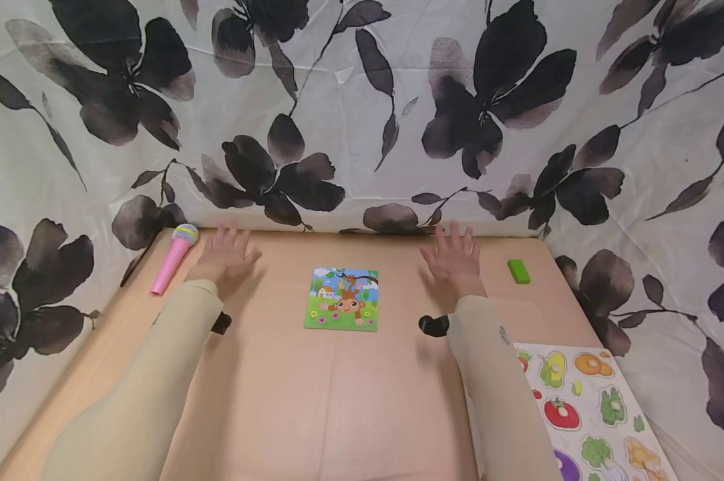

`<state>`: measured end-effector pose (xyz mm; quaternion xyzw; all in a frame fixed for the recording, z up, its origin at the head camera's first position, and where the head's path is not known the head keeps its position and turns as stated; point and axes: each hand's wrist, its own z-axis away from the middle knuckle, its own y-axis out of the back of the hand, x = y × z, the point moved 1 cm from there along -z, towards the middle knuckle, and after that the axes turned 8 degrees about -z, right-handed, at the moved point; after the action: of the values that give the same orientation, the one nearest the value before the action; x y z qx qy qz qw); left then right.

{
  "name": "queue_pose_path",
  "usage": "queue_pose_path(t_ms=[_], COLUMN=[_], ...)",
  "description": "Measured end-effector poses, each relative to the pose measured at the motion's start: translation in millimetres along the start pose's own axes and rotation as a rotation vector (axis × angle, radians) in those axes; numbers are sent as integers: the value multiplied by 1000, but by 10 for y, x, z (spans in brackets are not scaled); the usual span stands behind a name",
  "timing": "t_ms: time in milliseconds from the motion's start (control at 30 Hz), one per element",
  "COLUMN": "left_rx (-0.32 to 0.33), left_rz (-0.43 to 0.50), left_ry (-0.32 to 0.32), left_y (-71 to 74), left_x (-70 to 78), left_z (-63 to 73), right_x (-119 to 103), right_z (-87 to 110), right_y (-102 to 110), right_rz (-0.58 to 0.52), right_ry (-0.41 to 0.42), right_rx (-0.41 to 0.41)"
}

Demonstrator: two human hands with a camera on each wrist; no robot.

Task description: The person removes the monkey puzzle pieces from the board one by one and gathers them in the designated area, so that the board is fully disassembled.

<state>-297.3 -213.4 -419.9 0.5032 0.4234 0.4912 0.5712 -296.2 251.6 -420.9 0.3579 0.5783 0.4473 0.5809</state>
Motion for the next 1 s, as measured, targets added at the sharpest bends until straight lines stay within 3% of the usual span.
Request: queue_pose_path(t_ms=[100, 267, 367, 500, 700, 1000], left_rx=[-34, -61, -25, 24, 42, 33], left_rz=[95, 365, 517, 674, 682, 616], left_ry=[-111, -249, -281, -287, -316, -340], left_y=[-57, -240, -397, -560, -628, -639], left_x=[116, 476, 659, 785, 820, 842], left_z=[-14, 14, 44, 80, 91, 105], right_x=[-125, -411, -544, -693, -929, -1197], right_z=[-8, -32, -49, -13, 72, 33], right_y=[-4, -90, -191, -324, -561, -812], right_rz=[-31, -125, -219, -360, -512, -587], right_ry=[4, 61, 124, 209, 241, 288], right_rx=[-42, -88, -99, -106, -152, -161])
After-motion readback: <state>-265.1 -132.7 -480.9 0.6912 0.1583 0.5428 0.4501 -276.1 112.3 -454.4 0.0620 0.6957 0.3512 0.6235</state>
